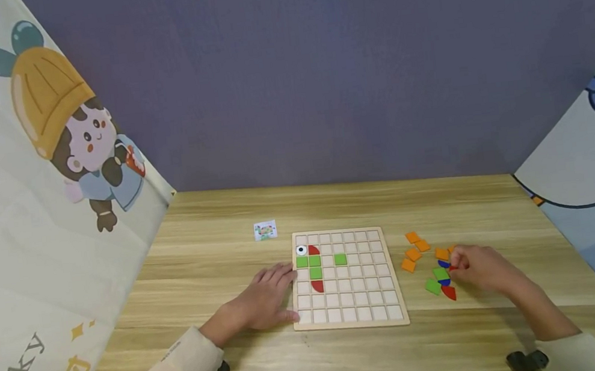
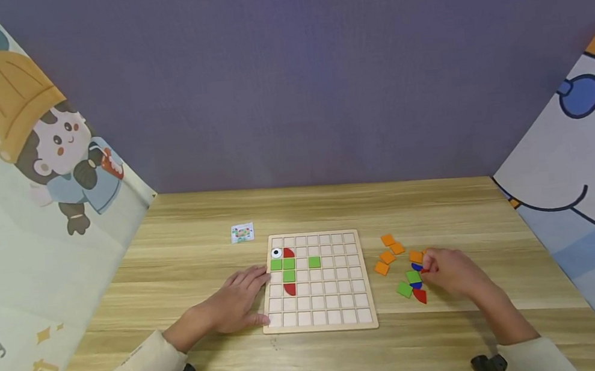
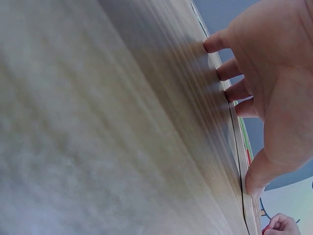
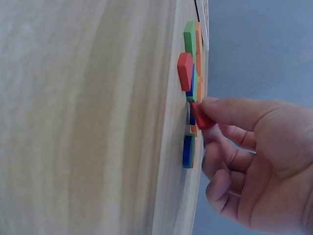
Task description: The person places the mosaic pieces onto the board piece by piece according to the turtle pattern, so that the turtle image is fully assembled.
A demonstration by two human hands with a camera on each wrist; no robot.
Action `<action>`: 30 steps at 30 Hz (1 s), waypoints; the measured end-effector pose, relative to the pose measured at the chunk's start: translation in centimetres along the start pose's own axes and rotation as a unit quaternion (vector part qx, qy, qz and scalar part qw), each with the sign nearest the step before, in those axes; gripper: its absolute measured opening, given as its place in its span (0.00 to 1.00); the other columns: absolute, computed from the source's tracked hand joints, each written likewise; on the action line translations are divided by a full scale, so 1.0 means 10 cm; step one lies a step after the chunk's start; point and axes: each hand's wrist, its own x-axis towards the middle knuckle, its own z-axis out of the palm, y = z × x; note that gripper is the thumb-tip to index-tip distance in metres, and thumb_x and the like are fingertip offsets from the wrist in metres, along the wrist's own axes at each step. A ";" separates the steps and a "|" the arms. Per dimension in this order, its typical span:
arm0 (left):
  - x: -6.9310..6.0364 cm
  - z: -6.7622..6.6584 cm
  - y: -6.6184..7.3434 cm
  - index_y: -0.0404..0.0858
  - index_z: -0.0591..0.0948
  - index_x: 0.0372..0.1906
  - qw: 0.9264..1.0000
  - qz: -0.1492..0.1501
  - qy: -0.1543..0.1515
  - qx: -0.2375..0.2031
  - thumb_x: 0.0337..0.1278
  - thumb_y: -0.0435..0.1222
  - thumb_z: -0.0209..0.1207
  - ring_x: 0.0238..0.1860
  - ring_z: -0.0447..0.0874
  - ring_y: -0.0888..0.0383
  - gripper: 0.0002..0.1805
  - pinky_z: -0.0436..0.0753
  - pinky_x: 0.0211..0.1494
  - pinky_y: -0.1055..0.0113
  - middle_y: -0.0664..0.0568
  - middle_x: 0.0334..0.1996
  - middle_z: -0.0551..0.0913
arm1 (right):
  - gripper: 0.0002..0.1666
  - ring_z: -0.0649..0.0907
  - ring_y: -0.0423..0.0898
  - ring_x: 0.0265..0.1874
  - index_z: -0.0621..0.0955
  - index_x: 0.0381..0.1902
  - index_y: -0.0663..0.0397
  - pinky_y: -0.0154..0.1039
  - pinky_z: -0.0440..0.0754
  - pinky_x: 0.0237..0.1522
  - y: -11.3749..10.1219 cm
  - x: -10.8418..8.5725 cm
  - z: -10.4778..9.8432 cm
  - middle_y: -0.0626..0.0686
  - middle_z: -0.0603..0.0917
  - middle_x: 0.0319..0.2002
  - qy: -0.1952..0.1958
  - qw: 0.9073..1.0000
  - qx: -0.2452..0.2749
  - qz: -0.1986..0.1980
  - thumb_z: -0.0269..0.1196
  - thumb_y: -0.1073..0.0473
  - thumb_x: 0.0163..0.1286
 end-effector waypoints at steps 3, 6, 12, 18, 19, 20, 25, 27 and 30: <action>0.00 0.00 0.00 0.35 0.59 0.78 1.000 0.001 0.002 -0.001 0.64 0.66 0.55 0.80 0.55 0.40 0.51 0.61 0.78 0.38 0.40 0.79 0.58 | 0.08 0.74 0.43 0.28 0.79 0.36 0.52 0.34 0.71 0.29 -0.01 0.02 -0.01 0.45 0.80 0.28 0.005 1.000 0.013 0.002 0.68 0.58 0.67; 0.00 0.01 -0.01 0.35 0.60 0.78 1.000 0.002 0.004 0.000 0.64 0.66 0.55 0.80 0.56 0.40 0.51 0.61 0.78 0.38 0.40 0.79 0.59 | 0.06 0.73 0.41 0.26 0.80 0.39 0.52 0.33 0.70 0.28 -0.03 0.04 -0.02 0.45 0.79 0.27 0.009 1.000 0.025 -0.003 0.67 0.57 0.70; 0.00 0.02 -0.01 0.35 0.59 0.78 1.000 -0.001 0.001 -0.002 0.64 0.66 0.56 0.80 0.55 0.41 0.51 0.61 0.78 0.38 0.40 0.80 0.58 | 0.05 0.72 0.39 0.24 0.82 0.40 0.49 0.32 0.70 0.26 -0.13 0.09 -0.04 0.45 0.80 0.28 0.018 0.999 0.035 -0.013 0.64 0.55 0.73; 0.00 0.02 -0.01 0.35 0.59 0.78 1.000 -0.003 -0.001 -0.001 0.64 0.66 0.55 0.80 0.54 0.41 0.51 0.60 0.78 0.38 0.40 0.80 0.58 | 0.09 0.76 0.42 0.30 0.83 0.45 0.53 0.33 0.76 0.32 -0.24 0.21 -0.02 0.46 0.84 0.33 0.011 0.998 0.054 -0.012 0.62 0.55 0.75; 0.01 0.02 -0.01 0.35 0.59 0.78 1.000 -0.002 0.000 0.000 0.64 0.66 0.55 0.80 0.54 0.41 0.51 0.61 0.78 0.38 0.40 0.80 0.58 | 0.09 0.76 0.42 0.30 0.83 0.45 0.54 0.33 0.76 0.32 -0.26 0.23 -0.01 0.47 0.84 0.33 0.010 0.998 0.055 -0.014 0.62 0.55 0.75; 0.01 0.02 -0.01 0.35 0.59 0.78 1.000 -0.002 0.001 0.000 0.64 0.66 0.55 0.80 0.54 0.41 0.51 0.61 0.78 0.38 0.40 0.80 0.58 | 0.10 0.76 0.42 0.29 0.83 0.46 0.54 0.33 0.76 0.32 -0.27 0.26 0.00 0.47 0.84 0.33 0.010 0.998 0.055 -0.016 0.62 0.54 0.75; 0.01 0.02 -0.01 0.35 0.59 0.78 1.000 0.002 0.005 0.001 0.64 0.66 0.55 0.80 0.55 0.41 0.51 0.61 0.78 0.38 0.40 0.79 0.58 | 0.08 0.73 0.42 0.25 0.82 0.44 0.52 0.34 0.72 0.27 -0.33 0.36 0.02 0.48 0.81 0.30 0.013 0.998 0.059 -0.031 0.62 0.53 0.76; 0.00 0.02 -0.02 0.35 0.60 0.78 1.000 0.003 0.006 -0.001 0.64 0.66 0.55 0.80 0.55 0.41 0.51 0.61 0.78 0.38 0.40 0.79 0.58 | 0.08 0.72 0.41 0.24 0.81 0.44 0.51 0.33 0.72 0.27 -0.36 0.39 0.02 0.48 0.80 0.30 0.019 0.997 0.060 -0.040 0.62 0.53 0.76; 0.01 0.03 -0.02 0.35 0.60 0.78 1.000 0.004 0.007 0.000 0.64 0.65 0.56 0.80 0.56 0.41 0.50 0.62 0.78 0.39 0.40 0.79 0.59 | 0.07 0.73 0.42 0.26 0.81 0.45 0.51 0.33 0.73 0.28 -0.42 0.44 0.03 0.49 0.80 0.32 0.024 0.996 0.064 -0.049 0.61 0.55 0.76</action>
